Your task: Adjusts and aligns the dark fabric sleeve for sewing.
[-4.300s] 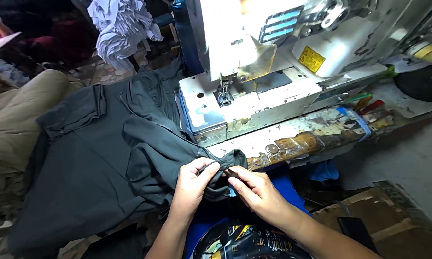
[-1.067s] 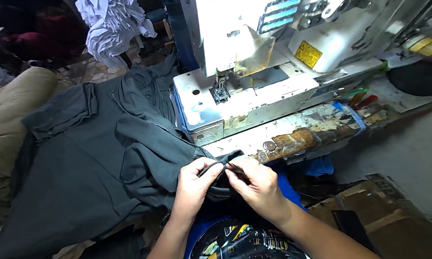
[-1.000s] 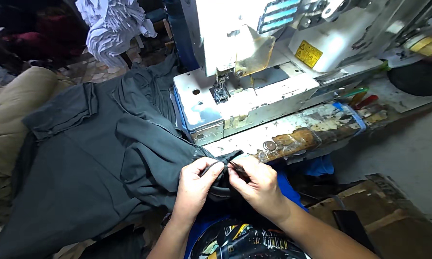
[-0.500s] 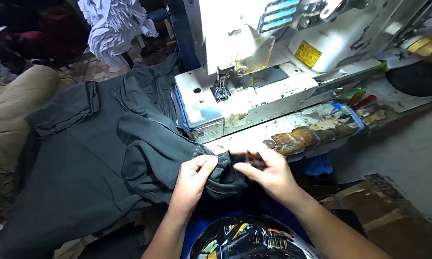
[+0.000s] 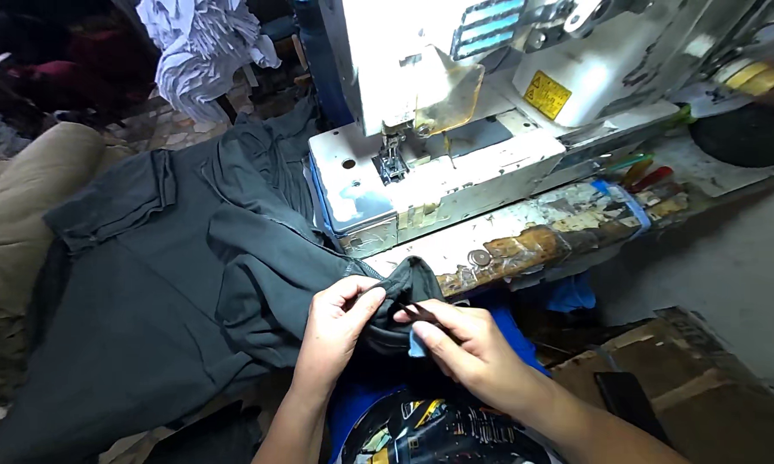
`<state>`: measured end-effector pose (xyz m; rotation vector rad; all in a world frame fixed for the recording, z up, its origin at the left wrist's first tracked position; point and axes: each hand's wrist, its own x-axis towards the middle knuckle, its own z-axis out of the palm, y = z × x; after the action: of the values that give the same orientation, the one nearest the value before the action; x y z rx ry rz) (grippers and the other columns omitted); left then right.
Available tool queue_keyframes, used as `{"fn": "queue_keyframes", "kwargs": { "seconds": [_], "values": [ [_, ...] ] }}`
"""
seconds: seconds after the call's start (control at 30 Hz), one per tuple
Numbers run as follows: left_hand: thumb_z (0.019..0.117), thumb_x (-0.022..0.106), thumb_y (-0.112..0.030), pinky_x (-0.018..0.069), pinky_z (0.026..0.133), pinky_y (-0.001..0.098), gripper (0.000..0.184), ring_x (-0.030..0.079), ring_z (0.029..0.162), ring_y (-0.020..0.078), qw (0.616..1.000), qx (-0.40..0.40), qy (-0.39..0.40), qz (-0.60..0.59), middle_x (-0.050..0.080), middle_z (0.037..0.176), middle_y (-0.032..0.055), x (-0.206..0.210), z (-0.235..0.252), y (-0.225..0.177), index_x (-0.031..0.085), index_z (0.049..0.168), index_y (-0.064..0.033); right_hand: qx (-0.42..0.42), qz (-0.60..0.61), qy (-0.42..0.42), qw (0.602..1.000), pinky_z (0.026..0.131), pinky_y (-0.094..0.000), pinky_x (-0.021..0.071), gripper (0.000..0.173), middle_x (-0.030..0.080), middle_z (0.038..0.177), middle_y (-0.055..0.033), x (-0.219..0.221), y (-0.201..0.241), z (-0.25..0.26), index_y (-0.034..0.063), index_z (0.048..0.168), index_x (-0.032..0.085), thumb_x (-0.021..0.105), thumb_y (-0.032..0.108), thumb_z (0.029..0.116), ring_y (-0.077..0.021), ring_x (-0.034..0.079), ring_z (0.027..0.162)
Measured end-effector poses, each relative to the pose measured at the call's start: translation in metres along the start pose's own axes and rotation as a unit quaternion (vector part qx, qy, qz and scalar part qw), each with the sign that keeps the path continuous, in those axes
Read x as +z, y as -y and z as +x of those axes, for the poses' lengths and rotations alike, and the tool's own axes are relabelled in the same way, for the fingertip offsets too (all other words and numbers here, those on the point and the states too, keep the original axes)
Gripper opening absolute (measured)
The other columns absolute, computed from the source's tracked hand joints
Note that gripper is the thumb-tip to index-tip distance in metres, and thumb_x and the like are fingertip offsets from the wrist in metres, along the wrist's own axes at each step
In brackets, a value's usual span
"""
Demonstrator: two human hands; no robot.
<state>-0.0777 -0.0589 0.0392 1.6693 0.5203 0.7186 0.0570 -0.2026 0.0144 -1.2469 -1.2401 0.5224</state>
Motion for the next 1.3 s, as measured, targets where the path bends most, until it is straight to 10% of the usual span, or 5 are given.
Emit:
{"fn": "queue_keyframes", "kwargs": {
  "seconds": [0.93, 1.17, 1.3],
  "values": [
    [0.0954, 0.06, -0.008, 0.0527, 0.074, 0.0129, 0.016, 0.064, 0.081, -0.002, 0.991, 0.073, -0.001, 0.108, 0.07, 0.087, -0.0025, 0.005, -0.005, -0.005, 0.075, 0.091, -0.0031, 0.059, -0.013, -0.003, 0.998, 0.048, -0.0102, 0.0407, 0.025, 0.062, 0.077, 0.0032, 0.008, -0.005, 0.005, 0.003, 0.107, 0.07, 0.048, 0.015, 0.1059, 0.006, 0.046, 0.052],
    [0.0972, 0.055, -0.008, 0.051, 0.075, 0.0146, 0.02, 0.062, 0.08, -0.0034, 0.994, 0.032, 0.029, 0.096, 0.068, 0.085, -0.0048, 0.001, -0.004, -0.001, 0.073, 0.088, -0.0055, -0.221, 0.0, 0.056, 0.974, 0.066, -0.0191, 0.0537, 0.027, 0.066, 0.078, -0.0081, 0.005, -0.005, -0.002, 0.0013, 0.094, 0.066, 0.047, 0.017, 0.1068, -0.0071, 0.064, 0.071],
    [0.0978, 0.057, -0.009, 0.0517, 0.074, 0.0145, 0.019, 0.063, 0.08, -0.0031, 0.995, 0.001, 0.027, 0.099, 0.07, 0.085, -0.0041, 0.001, -0.002, 0.01, 0.074, 0.09, -0.005, -0.318, 0.036, 0.08, 0.944, 0.057, -0.0282, 0.0483, 0.024, 0.058, 0.073, -0.0093, 0.004, 0.02, -0.007, 0.0063, 0.095, 0.067, 0.05, 0.021, 0.105, -0.018, 0.058, 0.065]
  ]
}}
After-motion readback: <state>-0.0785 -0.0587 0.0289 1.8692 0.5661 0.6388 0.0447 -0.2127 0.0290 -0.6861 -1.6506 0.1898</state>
